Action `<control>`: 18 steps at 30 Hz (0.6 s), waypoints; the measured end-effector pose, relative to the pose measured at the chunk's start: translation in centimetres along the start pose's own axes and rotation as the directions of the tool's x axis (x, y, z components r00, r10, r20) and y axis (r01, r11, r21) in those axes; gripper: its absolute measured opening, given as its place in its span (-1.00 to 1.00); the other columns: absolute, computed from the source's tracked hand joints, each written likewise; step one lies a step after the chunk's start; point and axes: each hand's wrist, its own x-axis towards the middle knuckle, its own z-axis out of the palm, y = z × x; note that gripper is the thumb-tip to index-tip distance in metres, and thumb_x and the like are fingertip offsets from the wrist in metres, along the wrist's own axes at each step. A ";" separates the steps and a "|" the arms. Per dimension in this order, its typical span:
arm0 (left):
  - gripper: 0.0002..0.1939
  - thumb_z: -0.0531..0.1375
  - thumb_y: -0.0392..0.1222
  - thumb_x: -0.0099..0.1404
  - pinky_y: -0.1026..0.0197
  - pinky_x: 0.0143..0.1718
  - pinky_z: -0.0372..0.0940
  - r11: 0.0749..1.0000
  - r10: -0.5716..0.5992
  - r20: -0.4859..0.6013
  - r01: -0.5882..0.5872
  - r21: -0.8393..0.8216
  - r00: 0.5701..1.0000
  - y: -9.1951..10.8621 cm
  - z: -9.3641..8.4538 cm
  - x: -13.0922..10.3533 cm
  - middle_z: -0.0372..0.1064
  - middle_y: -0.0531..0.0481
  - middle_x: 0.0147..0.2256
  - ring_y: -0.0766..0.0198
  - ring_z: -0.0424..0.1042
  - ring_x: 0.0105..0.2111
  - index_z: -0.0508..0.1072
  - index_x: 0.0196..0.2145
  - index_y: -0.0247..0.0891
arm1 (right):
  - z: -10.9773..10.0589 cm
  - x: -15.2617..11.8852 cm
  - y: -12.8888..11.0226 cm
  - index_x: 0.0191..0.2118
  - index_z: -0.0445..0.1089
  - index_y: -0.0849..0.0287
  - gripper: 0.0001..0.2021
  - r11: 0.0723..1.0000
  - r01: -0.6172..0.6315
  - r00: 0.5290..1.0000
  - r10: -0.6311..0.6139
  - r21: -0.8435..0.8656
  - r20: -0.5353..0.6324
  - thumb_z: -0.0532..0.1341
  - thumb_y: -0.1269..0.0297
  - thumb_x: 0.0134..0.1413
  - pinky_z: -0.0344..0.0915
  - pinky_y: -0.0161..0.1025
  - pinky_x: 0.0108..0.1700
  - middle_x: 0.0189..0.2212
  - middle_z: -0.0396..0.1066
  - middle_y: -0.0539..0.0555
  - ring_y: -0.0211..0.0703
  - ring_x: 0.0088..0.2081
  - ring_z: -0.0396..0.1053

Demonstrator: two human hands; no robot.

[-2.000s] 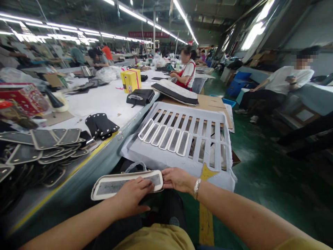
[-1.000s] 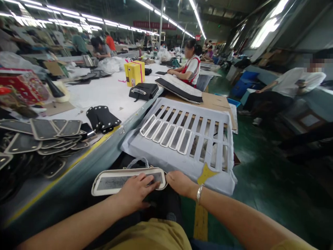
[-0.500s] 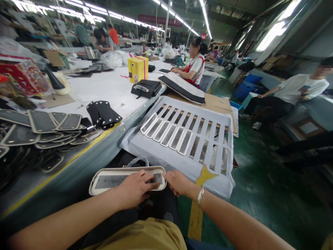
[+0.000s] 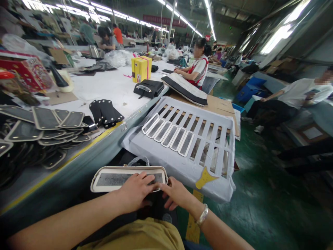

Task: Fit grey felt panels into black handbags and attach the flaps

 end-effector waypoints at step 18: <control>-0.72 0.02 -0.28 0.31 0.12 -0.16 0.25 0.993 0.106 -0.105 -0.100 0.062 0.989 -1.3 1.4 -1.2 0.34 -0.10 -0.04 0.13 0.30 -0.15 0.34 -0.03 -0.26 | 4.9 7.5 7.2 -0.32 0.31 0.26 -0.85 0.682 -0.127 0.991 0.115 0.720 0.066 0.03 0.38 0.20 0.33 -0.35 -0.26 -0.43 0.36 0.01 -0.36 -0.41 0.36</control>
